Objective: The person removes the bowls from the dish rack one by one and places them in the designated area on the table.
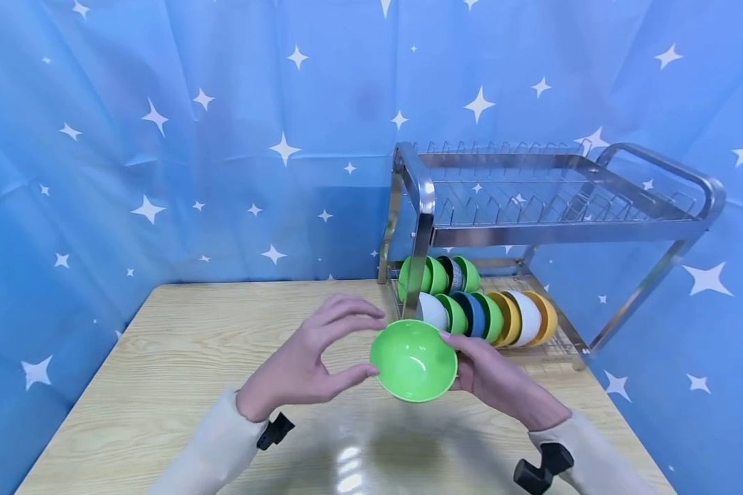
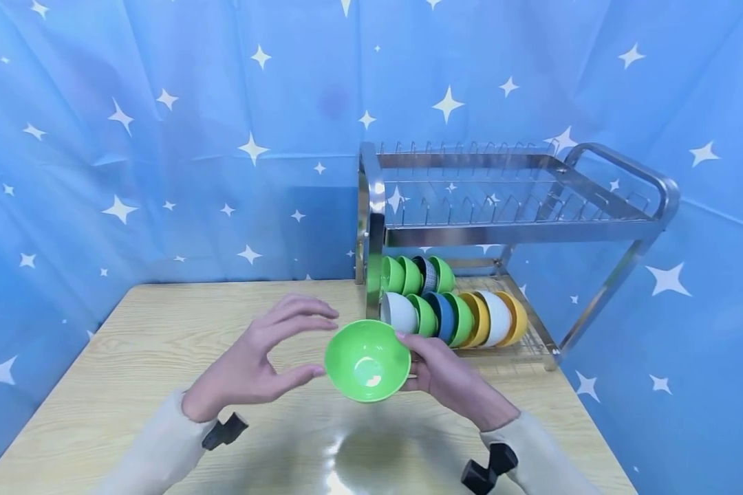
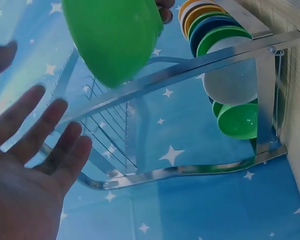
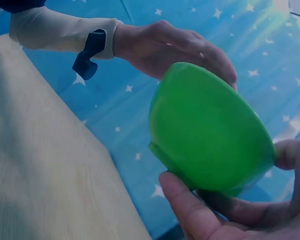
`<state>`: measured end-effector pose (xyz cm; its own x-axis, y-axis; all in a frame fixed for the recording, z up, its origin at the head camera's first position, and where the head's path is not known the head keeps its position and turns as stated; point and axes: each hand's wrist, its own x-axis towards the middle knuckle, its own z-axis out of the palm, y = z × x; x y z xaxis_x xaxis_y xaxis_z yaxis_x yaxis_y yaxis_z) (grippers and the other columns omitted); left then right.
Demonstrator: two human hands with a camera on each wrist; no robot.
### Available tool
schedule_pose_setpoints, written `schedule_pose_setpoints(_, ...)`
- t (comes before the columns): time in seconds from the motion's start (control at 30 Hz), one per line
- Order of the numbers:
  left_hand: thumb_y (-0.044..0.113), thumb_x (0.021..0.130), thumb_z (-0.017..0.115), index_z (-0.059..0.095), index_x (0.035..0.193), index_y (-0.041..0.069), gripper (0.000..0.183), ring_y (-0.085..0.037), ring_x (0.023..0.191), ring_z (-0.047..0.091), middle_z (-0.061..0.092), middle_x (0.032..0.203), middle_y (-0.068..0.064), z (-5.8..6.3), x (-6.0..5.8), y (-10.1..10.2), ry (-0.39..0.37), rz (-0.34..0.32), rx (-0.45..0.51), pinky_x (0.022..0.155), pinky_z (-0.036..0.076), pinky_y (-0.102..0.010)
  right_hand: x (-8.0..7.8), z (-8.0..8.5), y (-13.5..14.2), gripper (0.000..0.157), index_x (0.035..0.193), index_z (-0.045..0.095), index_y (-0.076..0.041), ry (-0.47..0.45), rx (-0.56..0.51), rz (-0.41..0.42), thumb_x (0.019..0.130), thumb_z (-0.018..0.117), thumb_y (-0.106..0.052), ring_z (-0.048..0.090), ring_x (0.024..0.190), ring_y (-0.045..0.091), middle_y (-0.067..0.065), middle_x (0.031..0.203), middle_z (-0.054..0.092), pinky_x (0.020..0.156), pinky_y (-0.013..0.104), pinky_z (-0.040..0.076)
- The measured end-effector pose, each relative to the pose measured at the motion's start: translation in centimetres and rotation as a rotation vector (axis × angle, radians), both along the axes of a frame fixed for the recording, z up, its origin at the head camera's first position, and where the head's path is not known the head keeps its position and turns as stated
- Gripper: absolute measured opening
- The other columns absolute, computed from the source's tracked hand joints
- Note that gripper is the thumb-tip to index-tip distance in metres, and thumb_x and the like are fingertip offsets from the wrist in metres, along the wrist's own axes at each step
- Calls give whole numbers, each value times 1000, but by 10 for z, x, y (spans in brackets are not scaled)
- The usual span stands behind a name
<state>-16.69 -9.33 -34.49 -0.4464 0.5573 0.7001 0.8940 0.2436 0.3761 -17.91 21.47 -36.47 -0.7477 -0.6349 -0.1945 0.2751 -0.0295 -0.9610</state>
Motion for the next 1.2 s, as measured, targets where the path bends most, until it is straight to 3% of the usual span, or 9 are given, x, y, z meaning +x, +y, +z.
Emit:
schedule_pose_setpoints(0.17,30,88,82,67,124,12,43,-17,125,56,65,128,-3,0,15,3,118,-56,-128,108,51,-29,-4,-4,-14,61,153,34,3,-19,-8,21,111,39,-41,70,115,15,1,129,66,95,36,60)
schedule_pose_setpoints(0.33,25,86,83,70,114,12,34,-13,112,62,69,113,5,-1,25,6,285,-25,-255,103,52,-24,-8,-6,-25,64,155,31,4,-26,-12,34,111,39,-43,69,116,14,2,131,63,96,36,60)
schedule_pose_setpoints(0.5,17,85,83,73,103,18,20,-7,99,62,71,98,13,-3,32,5,290,37,-357,93,54,-18,-9,-7,-30,65,154,30,6,-24,-7,36,111,39,-42,69,114,15,3,129,63,95,36,60)
schedule_pose_setpoints(0.67,15,87,82,73,94,19,11,-4,82,55,64,84,14,-5,34,2,306,72,-400,76,51,-14,-10,-9,-33,66,153,31,6,-26,3,37,110,41,-42,70,113,16,4,129,64,94,36,61)
schedule_pose_setpoints(0.9,15,92,77,71,92,18,6,-4,77,53,60,79,12,-5,32,0,332,63,-400,72,49,-14,-11,-10,-35,69,154,29,8,1,-9,64,111,39,-45,70,113,15,3,128,65,96,37,60)
schedule_pose_setpoints(1.03,15,95,74,72,94,18,4,-4,78,54,61,81,12,-5,30,-3,373,62,-380,73,50,-14,-9,-10,-35,68,151,36,11,114,40,37,111,39,-45,68,117,10,5,131,65,102,33,57)
schedule_pose_setpoints(1.2,14,94,75,72,95,18,5,-4,78,55,62,82,12,-4,28,-8,381,81,-369,73,51,-14,-5,-9,-35,54,148,51,-1,432,236,-88,111,40,-39,60,128,8,13,146,59,107,29,52)
